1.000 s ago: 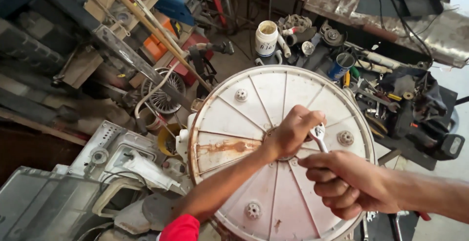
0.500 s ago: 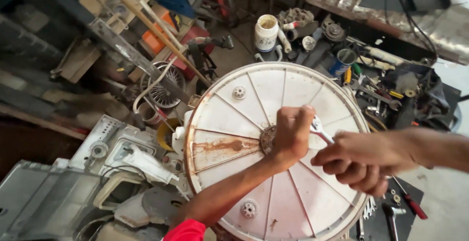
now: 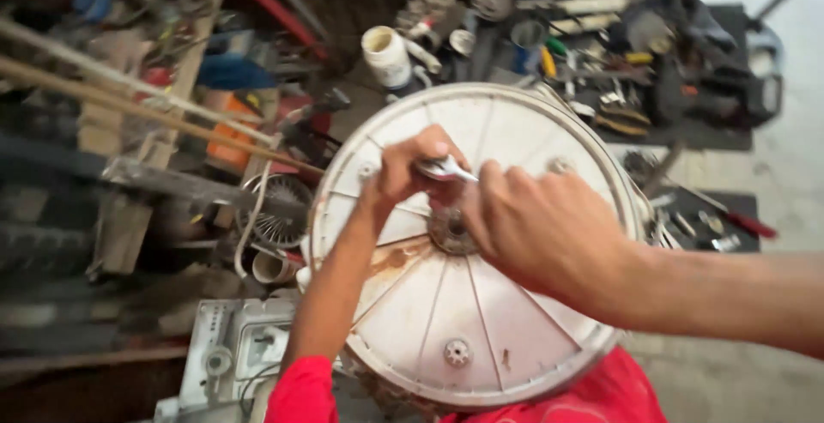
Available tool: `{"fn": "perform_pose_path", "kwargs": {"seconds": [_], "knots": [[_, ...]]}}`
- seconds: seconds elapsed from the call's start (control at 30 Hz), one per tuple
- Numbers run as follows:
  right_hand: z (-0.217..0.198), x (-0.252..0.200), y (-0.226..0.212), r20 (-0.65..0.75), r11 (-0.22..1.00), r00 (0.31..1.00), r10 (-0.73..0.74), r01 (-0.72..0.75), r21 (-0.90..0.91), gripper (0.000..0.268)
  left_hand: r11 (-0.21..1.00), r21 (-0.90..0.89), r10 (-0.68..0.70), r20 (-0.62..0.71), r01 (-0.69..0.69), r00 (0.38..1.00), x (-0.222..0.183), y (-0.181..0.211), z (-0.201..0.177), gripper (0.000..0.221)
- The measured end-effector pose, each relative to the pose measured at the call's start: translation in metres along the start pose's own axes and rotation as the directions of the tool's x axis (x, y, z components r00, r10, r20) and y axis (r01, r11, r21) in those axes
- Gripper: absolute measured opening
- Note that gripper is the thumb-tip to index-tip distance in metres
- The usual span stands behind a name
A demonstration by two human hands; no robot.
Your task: A person uses a ratchet wrench to loosen or tighten bolts on a circular component of an appliance, likely a washing machine drum.
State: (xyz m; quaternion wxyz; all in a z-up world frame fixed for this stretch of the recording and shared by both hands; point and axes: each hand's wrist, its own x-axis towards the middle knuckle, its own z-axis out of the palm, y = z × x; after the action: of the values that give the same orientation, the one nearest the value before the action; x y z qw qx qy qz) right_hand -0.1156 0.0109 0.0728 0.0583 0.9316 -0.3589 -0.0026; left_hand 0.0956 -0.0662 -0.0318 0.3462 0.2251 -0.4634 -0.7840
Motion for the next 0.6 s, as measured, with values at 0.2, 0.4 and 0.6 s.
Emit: {"fn": "perform_pose_path", "kwargs": {"seconds": [0.2, 0.4, 0.6], "knots": [[0.008, 0.005, -0.006, -0.297, 0.864, 0.82, 0.49, -0.502, 0.038, 0.057, 0.998, 0.043, -0.045, -0.056, 0.047, 0.997, 0.004, 0.015, 0.041, 0.048], [0.004, -0.006, 0.016, -0.038, 0.98, 0.98, 0.195, -0.193, 0.053, 0.048, 0.994, -0.002, 0.076, -0.688, -0.106, 0.722, -0.003, -0.017, 0.069, 0.03], [0.015, 0.006, 0.048, 0.01, 0.999, 0.999, 0.045, -0.045, -0.012, 0.044, 0.982, 0.001, 0.13, -0.732, -0.189, 0.669, 0.001, -0.02, 0.078, 0.029]]}}
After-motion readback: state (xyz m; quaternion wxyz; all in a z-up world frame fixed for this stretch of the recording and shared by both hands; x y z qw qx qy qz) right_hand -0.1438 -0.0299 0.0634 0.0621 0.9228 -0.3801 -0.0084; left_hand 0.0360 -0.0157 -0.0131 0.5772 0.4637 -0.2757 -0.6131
